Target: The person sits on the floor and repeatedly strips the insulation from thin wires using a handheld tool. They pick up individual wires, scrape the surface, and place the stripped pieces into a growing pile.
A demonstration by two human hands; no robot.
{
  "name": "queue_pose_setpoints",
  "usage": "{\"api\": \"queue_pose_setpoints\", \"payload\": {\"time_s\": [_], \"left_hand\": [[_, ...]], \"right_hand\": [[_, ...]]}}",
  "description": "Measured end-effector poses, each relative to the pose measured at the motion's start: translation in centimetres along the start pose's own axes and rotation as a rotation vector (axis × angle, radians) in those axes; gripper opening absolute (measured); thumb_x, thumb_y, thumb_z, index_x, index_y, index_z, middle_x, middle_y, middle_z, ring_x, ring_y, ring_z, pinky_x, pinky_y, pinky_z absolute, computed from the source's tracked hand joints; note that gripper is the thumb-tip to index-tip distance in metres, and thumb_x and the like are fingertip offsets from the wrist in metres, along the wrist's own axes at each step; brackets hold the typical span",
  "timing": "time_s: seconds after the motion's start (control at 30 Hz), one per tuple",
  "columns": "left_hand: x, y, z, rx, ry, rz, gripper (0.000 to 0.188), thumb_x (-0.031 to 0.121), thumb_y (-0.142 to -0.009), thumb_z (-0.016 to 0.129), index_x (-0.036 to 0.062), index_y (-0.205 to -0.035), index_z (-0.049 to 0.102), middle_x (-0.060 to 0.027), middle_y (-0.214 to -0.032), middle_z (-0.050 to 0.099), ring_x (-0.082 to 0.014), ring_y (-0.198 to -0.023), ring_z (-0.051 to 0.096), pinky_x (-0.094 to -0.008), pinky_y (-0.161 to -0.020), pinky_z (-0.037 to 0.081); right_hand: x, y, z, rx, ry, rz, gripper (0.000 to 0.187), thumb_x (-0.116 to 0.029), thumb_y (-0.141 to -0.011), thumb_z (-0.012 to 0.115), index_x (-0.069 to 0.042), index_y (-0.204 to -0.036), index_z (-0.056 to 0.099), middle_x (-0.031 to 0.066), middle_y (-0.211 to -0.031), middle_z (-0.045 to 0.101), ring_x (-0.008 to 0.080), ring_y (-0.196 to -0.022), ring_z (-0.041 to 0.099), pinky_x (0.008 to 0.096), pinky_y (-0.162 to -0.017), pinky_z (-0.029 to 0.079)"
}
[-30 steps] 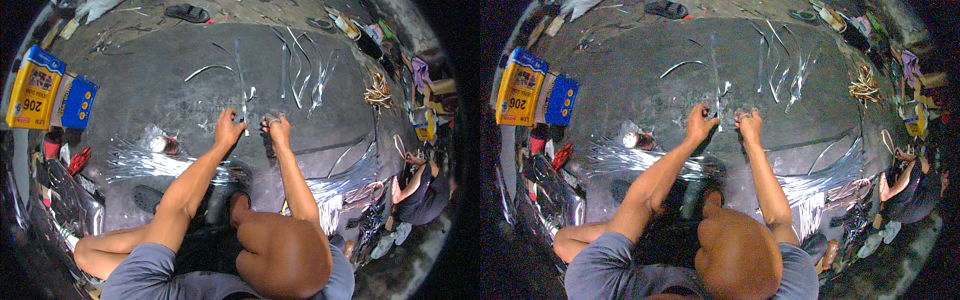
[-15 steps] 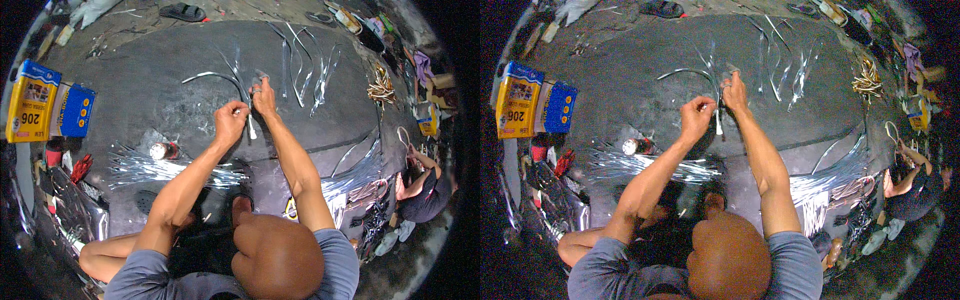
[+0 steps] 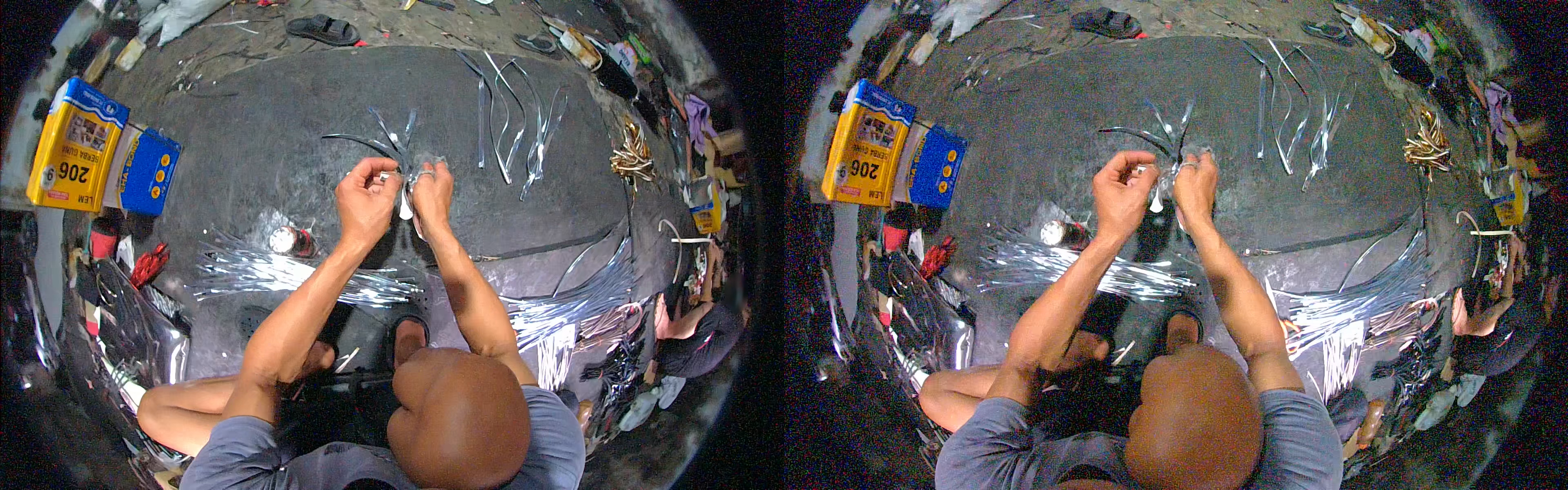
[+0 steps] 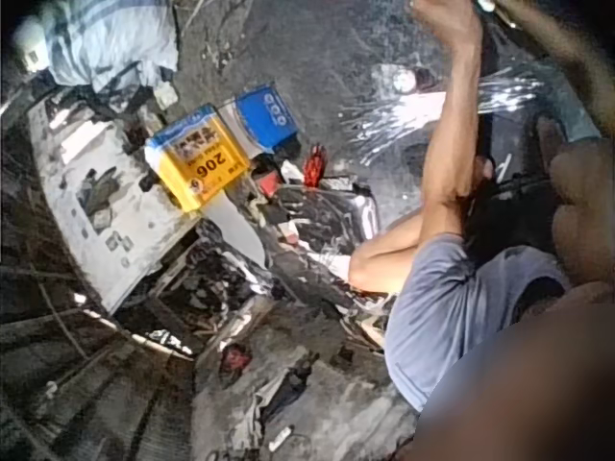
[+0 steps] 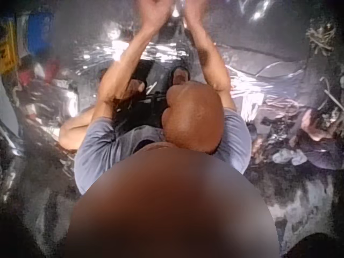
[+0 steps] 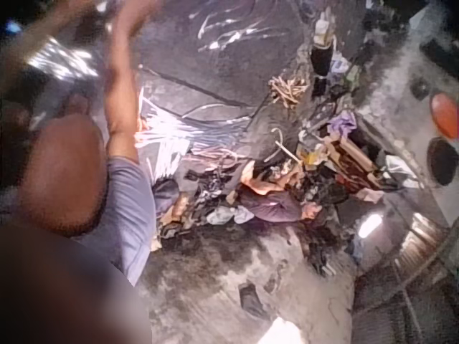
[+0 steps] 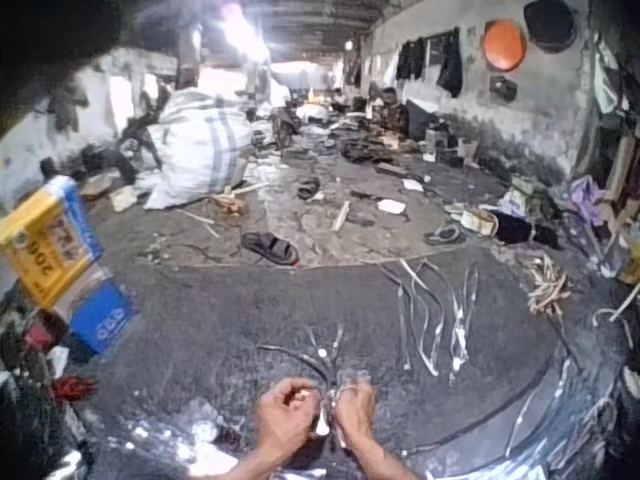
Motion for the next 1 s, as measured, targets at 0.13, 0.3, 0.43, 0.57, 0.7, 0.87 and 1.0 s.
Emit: {"api": "queue_pose_setpoints", "payload": {"time_s": [0.13,0.3,0.43,0.57,0.7,0.87,1.0], "left_hand": [[2.9,-2.6,-2.7,0.022,0.031,0.161,0.030,-0.010,-0.083,0.053,0.0024,-0.109,0.061,-0.0042,-0.081,0.067,-0.0116,-0.075,0.063,-0.0229,-0.066,0.050],[4.7,-6.7,-5.6,-0.074,-0.076,0.109,0.036,-0.015,-0.075,0.059,0.0017,-0.107,0.060,-0.0023,-0.076,0.064,-0.0075,-0.065,0.059,-0.0215,-0.059,0.048],[6.3,-6.7,-5.4,-0.076,-0.031,0.135,0.036,-0.014,-0.074,0.062,0.0023,-0.106,0.060,0.0004,-0.072,0.061,-0.0058,-0.061,0.057,-0.0196,-0.055,0.045],[6.1,-6.1,-4.4,-0.108,0.072,-0.017,0.035,-0.015,-0.077,0.060,0.0040,-0.106,0.061,-0.0037,-0.077,0.066,-0.0080,-0.063,0.060,-0.0218,-0.055,0.046],[4.4,-5.0,-2.3,-0.145,0.231,-0.232,0.029,-0.009,-0.082,0.062,0.0030,-0.108,0.060,-0.0055,-0.076,0.067,-0.0105,-0.062,0.060,-0.0226,-0.054,0.046],[4.1,-2.7,1.5,-0.233,0.322,-0.303,0.032,-0.009,-0.079,0.063,-0.0006,-0.110,0.057,-0.0062,-0.074,0.066,-0.0114,-0.061,0.061,-0.0227,-0.055,0.047],[4.7,-2.3,2.6,-0.278,0.362,-0.318,0.033,-0.007,-0.079,0.067,-0.0009,-0.110,0.056,-0.0068,-0.073,0.066,-0.0126,-0.062,0.062,-0.0238,-0.054,0.047]], "right_hand": [[-1.6,1.1,-2.0,-0.109,0.284,-0.152,0.033,-0.012,-0.087,0.057,0.006,-0.114,0.049,0.0294,-0.089,0.067,0.0495,-0.082,0.064,0.0525,-0.069,0.049],[-3.8,1.9,-4.3,-0.182,0.303,-0.300,0.037,-0.003,-0.080,0.059,0.000,-0.113,0.042,0.0278,-0.079,0.067,0.0500,-0.076,0.064,0.0571,-0.065,0.048],[-4.1,0.4,-5.7,-0.142,0.327,-0.264,0.038,-0.007,-0.081,0.061,0.000,-0.114,0.044,0.0269,-0.079,0.066,0.0498,-0.074,0.064,0.0566,-0.066,0.048],[-5.7,-0.5,-6.5,-0.167,0.370,-0.273,0.036,-0.009,-0.085,0.057,0.000,-0.119,0.048,0.0270,-0.081,0.066,0.0454,-0.078,0.066,0.0510,-0.067,0.049],[-11.1,0.6,-7.6,-0.107,0.027,-0.429,0.033,-0.013,-0.095,0.049,-0.003,-0.126,0.052,0.0105,-0.083,0.066,0.0220,-0.076,0.065,0.0359,-0.070,0.051],[-18.3,1.1,-5.8,-0.267,-0.510,-0.555,0.041,-0.005,-0.086,0.054,-0.003,-0.127,0.050,0.0116,-0.096,0.065,0.0197,-0.087,0.065,0.0321,-0.074,0.052],[-20.5,0.5,-4.3,-0.246,-0.385,-0.573,0.030,-0.003,-0.087,0.052,-0.003,-0.118,0.055,0.0074,-0.089,0.063,0.0171,-0.079,0.060,0.0330,-0.071,0.050]]}}
Point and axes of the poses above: each hand's wrist, its own y-axis away from the middle knuckle, its own z-axis out of the palm, x = y × z, the point moved 8 cm from there along -y, towards the middle knuckle
